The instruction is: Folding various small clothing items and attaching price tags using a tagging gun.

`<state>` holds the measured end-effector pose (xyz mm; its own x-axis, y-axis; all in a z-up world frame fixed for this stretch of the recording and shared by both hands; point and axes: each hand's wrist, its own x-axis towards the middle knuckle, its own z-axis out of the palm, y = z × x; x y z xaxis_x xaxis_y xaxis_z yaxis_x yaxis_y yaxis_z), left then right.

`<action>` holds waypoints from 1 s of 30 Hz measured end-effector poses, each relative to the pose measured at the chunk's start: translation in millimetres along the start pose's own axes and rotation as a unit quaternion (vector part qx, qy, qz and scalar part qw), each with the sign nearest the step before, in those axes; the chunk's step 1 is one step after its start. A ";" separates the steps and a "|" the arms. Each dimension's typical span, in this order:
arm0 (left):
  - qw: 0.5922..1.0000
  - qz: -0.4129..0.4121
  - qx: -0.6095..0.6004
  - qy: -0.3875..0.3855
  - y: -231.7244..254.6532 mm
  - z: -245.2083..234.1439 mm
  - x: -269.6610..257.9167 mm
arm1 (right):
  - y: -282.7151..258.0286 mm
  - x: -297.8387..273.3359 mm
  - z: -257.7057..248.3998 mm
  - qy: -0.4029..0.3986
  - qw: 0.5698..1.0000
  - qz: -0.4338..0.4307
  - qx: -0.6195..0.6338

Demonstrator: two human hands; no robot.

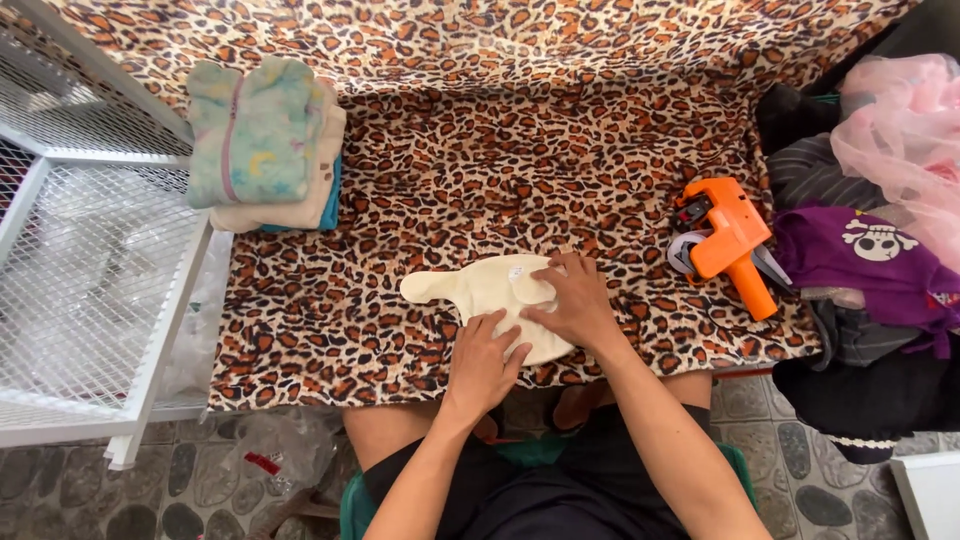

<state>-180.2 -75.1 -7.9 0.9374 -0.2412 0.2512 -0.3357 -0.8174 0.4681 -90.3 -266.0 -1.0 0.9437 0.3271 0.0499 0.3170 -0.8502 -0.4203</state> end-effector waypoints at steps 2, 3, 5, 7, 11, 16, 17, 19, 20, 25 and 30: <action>1.000 -0.003 -0.010 0.013 -1.9 1.6 -2.2 | 9.3 6.8 16.1 0.039 0.999 -0.013 0.005; 0.999 -0.005 -0.022 0.026 -2.1 3.7 -3.9 | 15.0 8.5 24.3 0.077 0.997 -0.025 0.008; 0.999 -0.007 -0.019 0.030 -0.6 4.0 -6.5 | 31.3 5.2 37.1 0.133 0.990 -0.030 0.046; 0.999 -0.006 -0.015 0.042 -2.4 8.0 -2.2 | 42.2 8.2 41.9 0.194 0.977 -0.039 0.080; 0.998 -0.001 0.000 0.063 -8.3 18.8 -4.4 | 48.5 6.1 26.2 0.223 0.947 0.151 0.174; 0.997 0.000 0.011 0.078 -1.7 10.4 -5.4 | 50.9 -3.1 -25.0 0.286 0.889 0.258 0.247; 0.997 -0.043 -0.046 0.051 -0.5 5.9 -1.2 | 52.6 -5.8 -24.8 0.321 0.904 0.197 0.204; 0.991 -0.083 -0.102 0.026 -2.9 -5.3 17.1 | 42.8 -4.4 -25.5 0.356 0.911 0.133 0.159; 0.988 -0.110 -0.103 0.046 -4.8 -12.0 25.5 | 30.0 -6.1 -24.3 0.257 0.930 0.163 0.204; 0.972 -0.185 -0.142 0.033 -18.8 -32.8 58.7 | -3.7 -1.1 -9.2 0.073 0.948 0.175 0.257; 0.979 -0.143 -0.128 0.062 -37.3 -14.7 55.9 | 11.3 0.5 18.6 0.154 0.962 0.057 0.218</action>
<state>-116.6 -50.4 1.1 0.9834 0.0561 0.1724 -0.0888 -0.6802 0.7276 -88.1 -267.7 -22.5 0.9743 0.0474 0.2201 0.2042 -0.5975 -0.7754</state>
